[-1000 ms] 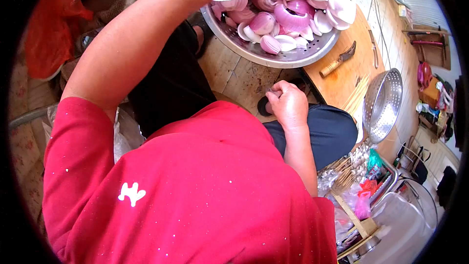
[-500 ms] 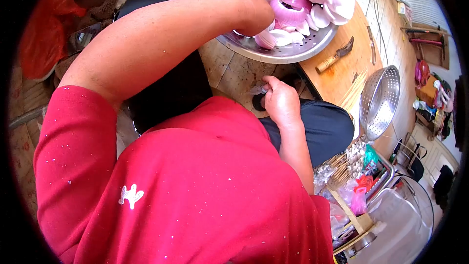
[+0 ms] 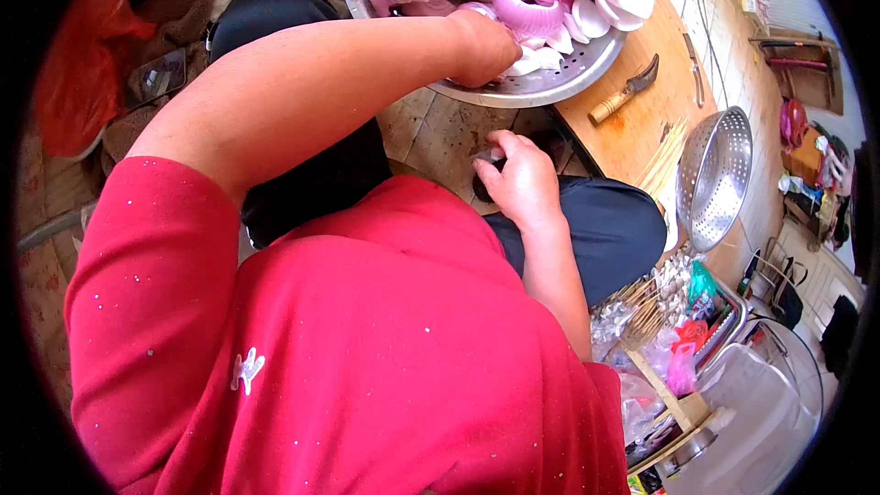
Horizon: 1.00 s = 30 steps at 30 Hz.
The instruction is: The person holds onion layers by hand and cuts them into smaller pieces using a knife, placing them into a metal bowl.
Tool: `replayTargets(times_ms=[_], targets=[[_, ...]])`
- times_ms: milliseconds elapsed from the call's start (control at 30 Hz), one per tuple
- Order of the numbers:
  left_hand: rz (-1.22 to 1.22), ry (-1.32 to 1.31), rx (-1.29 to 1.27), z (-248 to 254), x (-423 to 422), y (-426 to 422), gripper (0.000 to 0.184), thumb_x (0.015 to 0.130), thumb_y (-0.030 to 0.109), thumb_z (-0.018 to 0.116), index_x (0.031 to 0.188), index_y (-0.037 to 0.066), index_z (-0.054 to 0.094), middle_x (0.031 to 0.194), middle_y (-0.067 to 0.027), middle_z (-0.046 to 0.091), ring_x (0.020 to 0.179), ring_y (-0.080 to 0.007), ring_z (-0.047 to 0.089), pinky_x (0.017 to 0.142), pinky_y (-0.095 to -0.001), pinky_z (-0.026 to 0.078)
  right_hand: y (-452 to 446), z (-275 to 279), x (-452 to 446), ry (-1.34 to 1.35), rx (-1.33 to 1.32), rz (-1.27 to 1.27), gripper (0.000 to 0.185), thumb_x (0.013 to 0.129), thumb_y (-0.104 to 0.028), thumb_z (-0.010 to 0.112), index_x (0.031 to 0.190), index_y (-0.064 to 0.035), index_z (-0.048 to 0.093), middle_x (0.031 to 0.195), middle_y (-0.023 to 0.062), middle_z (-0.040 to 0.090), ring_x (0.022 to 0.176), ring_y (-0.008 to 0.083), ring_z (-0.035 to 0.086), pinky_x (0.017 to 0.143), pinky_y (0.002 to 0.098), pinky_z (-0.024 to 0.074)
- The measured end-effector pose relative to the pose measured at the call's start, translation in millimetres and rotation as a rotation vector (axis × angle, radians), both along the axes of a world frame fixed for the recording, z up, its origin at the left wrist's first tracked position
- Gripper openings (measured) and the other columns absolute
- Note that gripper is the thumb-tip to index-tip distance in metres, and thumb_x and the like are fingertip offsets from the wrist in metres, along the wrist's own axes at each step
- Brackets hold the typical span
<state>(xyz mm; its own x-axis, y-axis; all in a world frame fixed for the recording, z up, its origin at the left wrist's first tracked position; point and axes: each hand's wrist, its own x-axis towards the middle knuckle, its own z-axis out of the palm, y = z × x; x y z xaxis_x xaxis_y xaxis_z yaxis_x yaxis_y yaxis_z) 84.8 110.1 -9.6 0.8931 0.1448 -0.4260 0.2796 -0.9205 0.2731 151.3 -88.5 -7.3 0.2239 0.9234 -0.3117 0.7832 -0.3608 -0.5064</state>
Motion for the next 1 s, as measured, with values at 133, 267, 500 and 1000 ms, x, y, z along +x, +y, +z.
replayTargets(times_ms=[133, 267, 500, 1000], targets=[[-0.015, 0.046, 0.012, 5.4, 2.6, 2.7, 0.035, 0.080, 0.019, 0.061, 0.112, 0.006, 0.063, 0.110, -0.0139, 0.066, 0.103, -0.0302, 0.063, 0.084, -0.0396, 0.051, -0.7, 1.8, 1.3, -0.015, -0.090, -0.031, 0.036, 0.072, -0.018, 0.071, 0.105, -0.0050, 0.063, 0.094, 0.0192, 0.065, 0.087, 0.0355, 0.064, 0.078, 0.0416, 0.0510], [0.214, -0.168, -0.348, 20.1, 2.4, 12.4, 0.040, 0.079, 0.024, 0.061, 0.113, 0.003, 0.059, 0.098, -0.0189, 0.067, 0.093, -0.0332, 0.064, 0.081, -0.0383, 0.050, -1.9, -1.2, 3.0, -0.028, -0.181, -0.007, 0.042, 0.073, -0.018, 0.069, 0.112, -0.0050, 0.061, 0.100, 0.0218, 0.064, 0.094, 0.0374, 0.062, 0.081, 0.0443, 0.0501], [0.673, -0.517, -1.534, 50.7, -12.8, 9.4, 0.057, 0.071, -0.002, 0.051, 0.127, 0.006, 0.044, 0.104, -0.0175, 0.061, 0.087, -0.0260, 0.065, 0.073, -0.0371, 0.057, -8.1, 9.8, 11.0, 0.060, -0.201, 0.025, 0.071, 0.070, -0.029, 0.073, 0.130, 0.0002, 0.048, 0.104, 0.0250, 0.064, 0.104, 0.0383, 0.060, 0.092, 0.0395, 0.0466], [0.891, -0.527, -2.064, 32.2, -33.7, -23.5, 0.045, 0.089, 0.035, 0.048, 0.106, -0.004, 0.059, 0.091, -0.0140, 0.066, 0.064, -0.0238, 0.061, 0.054, -0.0313, 0.051, 35.1, -14.6, 150.2, -0.246, 0.070, -0.811, 0.056, 0.076, -0.043, 0.066, 0.109, 0.0014, 0.059, 0.105, 0.0223, 0.065, 0.103, 0.0343, 0.062, 0.090, 0.0400, 0.0464]])
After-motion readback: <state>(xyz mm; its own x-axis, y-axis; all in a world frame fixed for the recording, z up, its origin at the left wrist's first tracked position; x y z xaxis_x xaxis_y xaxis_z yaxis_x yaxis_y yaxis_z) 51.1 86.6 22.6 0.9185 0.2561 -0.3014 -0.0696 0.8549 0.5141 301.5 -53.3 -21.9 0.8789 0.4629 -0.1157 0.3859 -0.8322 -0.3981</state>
